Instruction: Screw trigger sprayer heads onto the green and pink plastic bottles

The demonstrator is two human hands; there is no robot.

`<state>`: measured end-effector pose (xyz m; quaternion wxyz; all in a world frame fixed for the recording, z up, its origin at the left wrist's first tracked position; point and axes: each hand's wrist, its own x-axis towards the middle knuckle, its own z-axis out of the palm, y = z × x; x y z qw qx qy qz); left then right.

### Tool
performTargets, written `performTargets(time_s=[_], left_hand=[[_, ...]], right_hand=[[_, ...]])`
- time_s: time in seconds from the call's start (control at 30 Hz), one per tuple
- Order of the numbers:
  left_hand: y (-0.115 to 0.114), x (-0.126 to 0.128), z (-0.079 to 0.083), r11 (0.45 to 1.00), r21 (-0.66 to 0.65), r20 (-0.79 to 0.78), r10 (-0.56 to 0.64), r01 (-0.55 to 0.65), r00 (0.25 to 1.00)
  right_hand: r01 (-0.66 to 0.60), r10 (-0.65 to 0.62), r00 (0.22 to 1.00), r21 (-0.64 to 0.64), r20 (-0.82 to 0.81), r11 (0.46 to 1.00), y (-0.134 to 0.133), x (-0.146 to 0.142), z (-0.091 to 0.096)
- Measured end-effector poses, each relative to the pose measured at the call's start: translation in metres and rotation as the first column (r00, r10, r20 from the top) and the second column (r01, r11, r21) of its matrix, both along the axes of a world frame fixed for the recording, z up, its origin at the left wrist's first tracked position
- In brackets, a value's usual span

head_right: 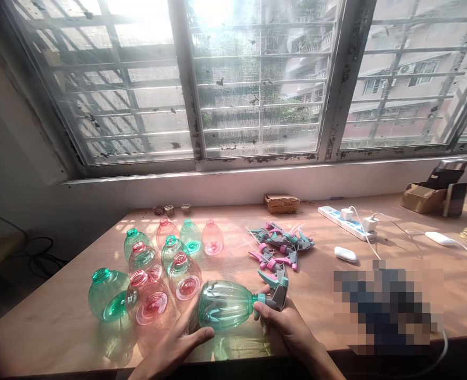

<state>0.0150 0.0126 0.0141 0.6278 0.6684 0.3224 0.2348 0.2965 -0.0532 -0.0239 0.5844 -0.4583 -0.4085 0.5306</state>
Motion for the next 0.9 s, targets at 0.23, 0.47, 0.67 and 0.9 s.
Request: performTargets(time_s=[0.23, 0.47, 0.67, 0.9], left_hand=[[-0.001, 0.006, -0.005, 0.998, -0.02, 0.11, -0.05, 0.053, 0.993], [-0.002, -0.002, 0.002, 0.996, 0.069, -0.045, -0.049, 0.053, 0.998], [0.0, -0.001, -0.008, 0.996, 0.042, 0.055, -0.084, 0.082, 0.995], [-0.002, 0.0, -0.005, 0.995, 0.102, -0.026, -0.014, 0.017, 1.0]], right_hand=[[0.051, -0.051, 0.995, -0.01, -0.084, 0.999, 0.0, 0.001, -0.009], [0.041, -0.042, 0.995, -0.004, -0.095, 0.999, 0.001, 0.0, -0.006], [0.044, -0.044, 0.997, -0.007, -0.071, 0.999, 0.001, -0.001, -0.005], [0.023, -0.023, 1.0, 0.0, -0.014, 1.0, 0.0, 0.0, -0.002]])
